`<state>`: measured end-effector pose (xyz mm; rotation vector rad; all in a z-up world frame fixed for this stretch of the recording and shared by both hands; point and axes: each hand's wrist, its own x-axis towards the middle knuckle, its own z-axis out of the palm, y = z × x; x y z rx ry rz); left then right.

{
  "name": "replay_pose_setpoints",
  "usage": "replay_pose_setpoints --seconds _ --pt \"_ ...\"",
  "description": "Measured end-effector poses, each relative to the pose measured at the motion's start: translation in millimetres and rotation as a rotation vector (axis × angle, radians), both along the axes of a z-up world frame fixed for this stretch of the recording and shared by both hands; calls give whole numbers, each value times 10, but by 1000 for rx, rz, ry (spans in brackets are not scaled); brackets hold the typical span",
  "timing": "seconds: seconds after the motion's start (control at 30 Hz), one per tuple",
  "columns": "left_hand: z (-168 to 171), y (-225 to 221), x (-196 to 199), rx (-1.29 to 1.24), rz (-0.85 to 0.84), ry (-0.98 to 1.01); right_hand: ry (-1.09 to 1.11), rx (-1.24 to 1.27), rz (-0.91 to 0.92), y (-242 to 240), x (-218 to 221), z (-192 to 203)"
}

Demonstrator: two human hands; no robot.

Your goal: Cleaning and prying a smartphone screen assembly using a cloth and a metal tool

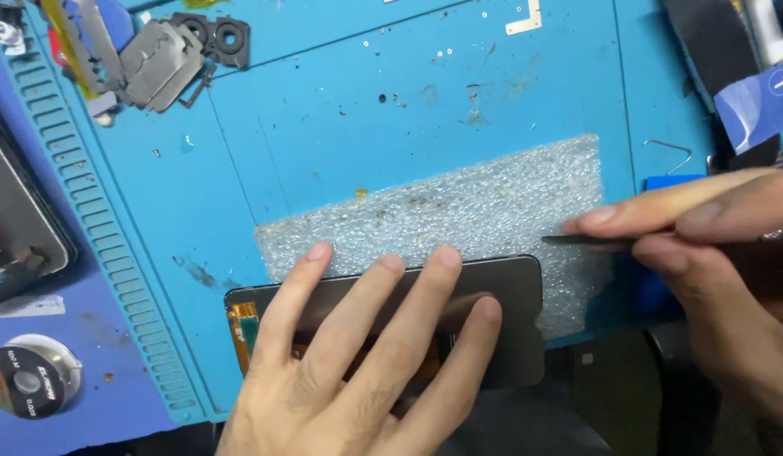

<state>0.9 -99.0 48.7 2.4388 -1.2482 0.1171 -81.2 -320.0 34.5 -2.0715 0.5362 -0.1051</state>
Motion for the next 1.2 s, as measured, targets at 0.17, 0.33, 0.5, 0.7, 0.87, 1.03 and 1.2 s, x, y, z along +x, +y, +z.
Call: replay_pose_setpoints --seconds 0.17,0.33,0.5,0.7,0.87,1.03,1.2 --pt "-68 24 -108 99 -17 -41 39 30 109 -187 -74 -164" --pt "-128 -139 -305 46 50 -129 -184 -12 249 -232 -202 -190" --pt "-252 -163 -252 -51 9 -284 69 66 115 -158 -86 -155" --pt "-254 -130 -272 -105 -22 -261 -16 -26 123 -13 11 31" --pt "-256 -116 -255 -130 -12 -250 20 -34 96 -16 9 19" --pt "-290 -114 -242 -153 -16 -295 33 -4 121 -6 69 3" --pt "-299 -110 -234 -157 -12 -295 -6 176 471 -700 44 -215"
